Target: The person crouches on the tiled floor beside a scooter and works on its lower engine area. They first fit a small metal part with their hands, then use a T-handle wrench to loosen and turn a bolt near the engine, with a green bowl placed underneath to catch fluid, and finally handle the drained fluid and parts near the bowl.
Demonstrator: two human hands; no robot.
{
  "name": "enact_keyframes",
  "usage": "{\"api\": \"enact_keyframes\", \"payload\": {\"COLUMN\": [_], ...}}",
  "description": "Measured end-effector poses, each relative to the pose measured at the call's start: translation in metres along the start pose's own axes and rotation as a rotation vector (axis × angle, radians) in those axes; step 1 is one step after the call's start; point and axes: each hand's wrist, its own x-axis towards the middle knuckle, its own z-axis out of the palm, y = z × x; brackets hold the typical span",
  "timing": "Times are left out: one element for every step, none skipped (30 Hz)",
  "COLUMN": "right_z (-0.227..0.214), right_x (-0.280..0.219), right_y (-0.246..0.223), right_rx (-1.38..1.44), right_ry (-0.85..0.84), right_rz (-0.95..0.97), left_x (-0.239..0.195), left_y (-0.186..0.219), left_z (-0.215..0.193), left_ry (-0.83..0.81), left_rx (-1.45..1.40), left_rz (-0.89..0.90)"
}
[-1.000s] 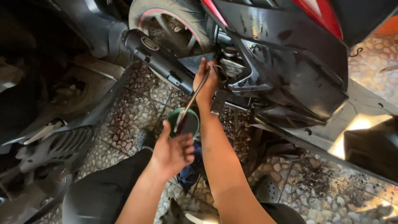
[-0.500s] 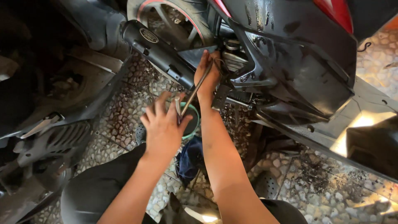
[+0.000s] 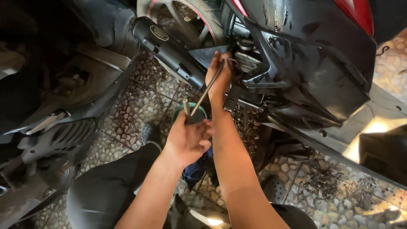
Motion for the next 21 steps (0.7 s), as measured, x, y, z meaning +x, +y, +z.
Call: {"api": "enact_keyframes", "payload": {"right_z": [0.002, 0.004, 0.005, 0.007, 0.008, 0.010, 0.009, 0.009, 0.009, 0.013, 0.015, 0.017, 0.015, 0.014, 0.013, 0.014, 0.016, 0.018, 0.015, 0.012, 0.008], "right_x": [0.000, 0.001, 0.000, 0.000, -0.001, -0.003, -0.003, -0.003, -0.001, 0.000, 0.000, 0.000, 0.002, 0.004, 0.004, 0.003, 0.004, 0.004, 0.003, 0.002, 0.003], "right_y": [0.001, 0.003, 0.007, 0.008, 0.011, 0.013, 0.012, 0.010, 0.007, 0.008, 0.010, 0.011, 0.010, 0.008, 0.006, 0.012, 0.017, 0.021, 0.017, 0.014, 0.012], "right_rx": [0.002, 0.010, 0.014, 0.012, 0.066, 0.120, 0.120, 0.118, 0.118, 0.120, 0.124, 0.128, 0.126, 0.130, 0.135, 0.132, 0.175, 0.218, 0.224, 0.256, 0.284], "right_ry": [0.002, 0.013, 0.025, 0.027, 0.051, 0.074, 0.070, 0.078, 0.088, 0.087, 0.095, 0.103, 0.101, 0.108, 0.111, 0.104, 0.089, 0.075, 0.067, 0.055, 0.052], "right_rz": [0.001, -0.009, -0.016, -0.012, -0.045, -0.079, -0.077, -0.081, -0.087, -0.089, -0.091, -0.094, -0.094, -0.113, -0.131, -0.132, -0.133, -0.133, -0.139, -0.148, -0.156], "left_x": [-0.005, -0.010, -0.015, -0.007, 0.000, 0.007, 0.012, 0.017, 0.021, 0.011, 0.001, -0.009, -0.015, -0.021, -0.028, -0.030, -0.031, -0.033, -0.029, -0.025, -0.019], "left_y": [0.000, 0.000, -0.002, -0.002, -0.003, -0.004, -0.003, -0.002, 0.001, 0.007, 0.013, 0.019, 0.023, 0.027, 0.031, 0.033, 0.036, 0.038, 0.033, 0.028, 0.023], "left_z": [0.008, 0.016, 0.024, 0.016, 0.007, -0.002, -0.010, -0.018, -0.025, -0.015, -0.006, 0.002, 0.010, 0.018, 0.024, 0.024, 0.025, 0.026, 0.012, -0.001, -0.014], "left_ry": [0.001, 0.058, 0.118, 0.120, 0.207, 0.290, 0.293, 0.348, 0.396, 0.397, 0.451, 0.499, 0.499, 0.519, 0.539, 0.543, 0.508, 0.473, 0.487, 0.468, 0.432], "left_rx": [0.003, 0.059, 0.115, 0.118, 0.323, 0.529, 0.526, 0.881, 1.239, 1.238, 1.557, 1.880, 1.877, 2.082, 2.283, 2.278, 2.309, 2.339, 2.333, 2.072, 1.812], "left_rz": [0.000, 0.025, 0.045, 0.041, 0.214, 0.388, 0.388, 0.616, 0.846, 0.848, 1.016, 1.179, 1.177, 1.125, 1.057, 1.053, 1.076, 1.100, 1.104, 1.217, 1.310]}}
